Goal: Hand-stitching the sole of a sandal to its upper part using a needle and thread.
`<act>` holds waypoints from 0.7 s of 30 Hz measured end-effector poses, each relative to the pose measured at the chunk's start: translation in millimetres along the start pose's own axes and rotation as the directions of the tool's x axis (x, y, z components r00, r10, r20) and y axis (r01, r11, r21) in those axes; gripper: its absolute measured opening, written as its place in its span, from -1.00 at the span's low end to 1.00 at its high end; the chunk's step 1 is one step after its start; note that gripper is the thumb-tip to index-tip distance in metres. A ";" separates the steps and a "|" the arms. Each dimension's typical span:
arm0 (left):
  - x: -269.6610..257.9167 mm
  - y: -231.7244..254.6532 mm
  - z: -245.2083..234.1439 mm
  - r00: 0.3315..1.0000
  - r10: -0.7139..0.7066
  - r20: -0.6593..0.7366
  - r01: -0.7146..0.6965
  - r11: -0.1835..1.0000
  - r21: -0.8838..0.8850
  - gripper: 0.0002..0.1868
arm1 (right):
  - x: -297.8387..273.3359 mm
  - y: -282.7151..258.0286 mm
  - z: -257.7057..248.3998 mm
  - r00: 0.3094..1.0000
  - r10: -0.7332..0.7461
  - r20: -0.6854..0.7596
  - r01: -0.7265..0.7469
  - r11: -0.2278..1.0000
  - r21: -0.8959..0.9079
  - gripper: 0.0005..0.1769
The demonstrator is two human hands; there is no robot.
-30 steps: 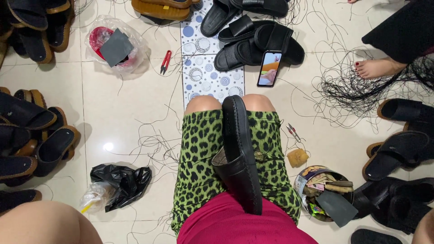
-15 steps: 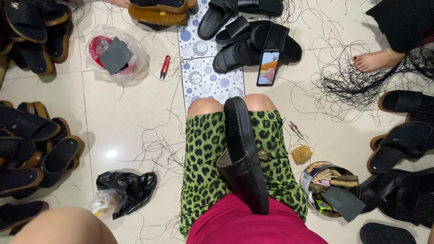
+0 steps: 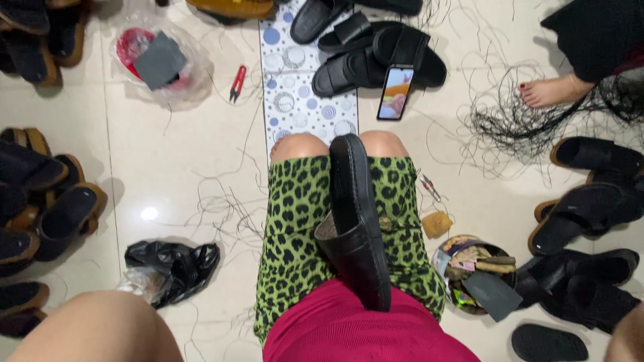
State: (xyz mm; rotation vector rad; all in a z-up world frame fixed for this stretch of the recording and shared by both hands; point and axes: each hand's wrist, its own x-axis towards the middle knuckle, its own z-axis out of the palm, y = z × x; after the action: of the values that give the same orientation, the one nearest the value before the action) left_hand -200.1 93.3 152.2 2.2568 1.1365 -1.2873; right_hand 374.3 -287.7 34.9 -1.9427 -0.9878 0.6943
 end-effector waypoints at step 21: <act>163.2 204.0 52.3 0.843 0.427 -0.326 -0.303 -0.122 -0.945 -0.84 | 38.5 -73.3 184.2 0.764 -0.080 0.641 0.341 0.893 -0.294 -0.49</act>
State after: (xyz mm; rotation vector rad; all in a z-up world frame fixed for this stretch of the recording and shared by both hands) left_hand -29.4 11.0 -35.2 1.0841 0.7537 -0.0298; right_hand 228.5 -152.1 1.0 -1.9121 -1.8580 1.0973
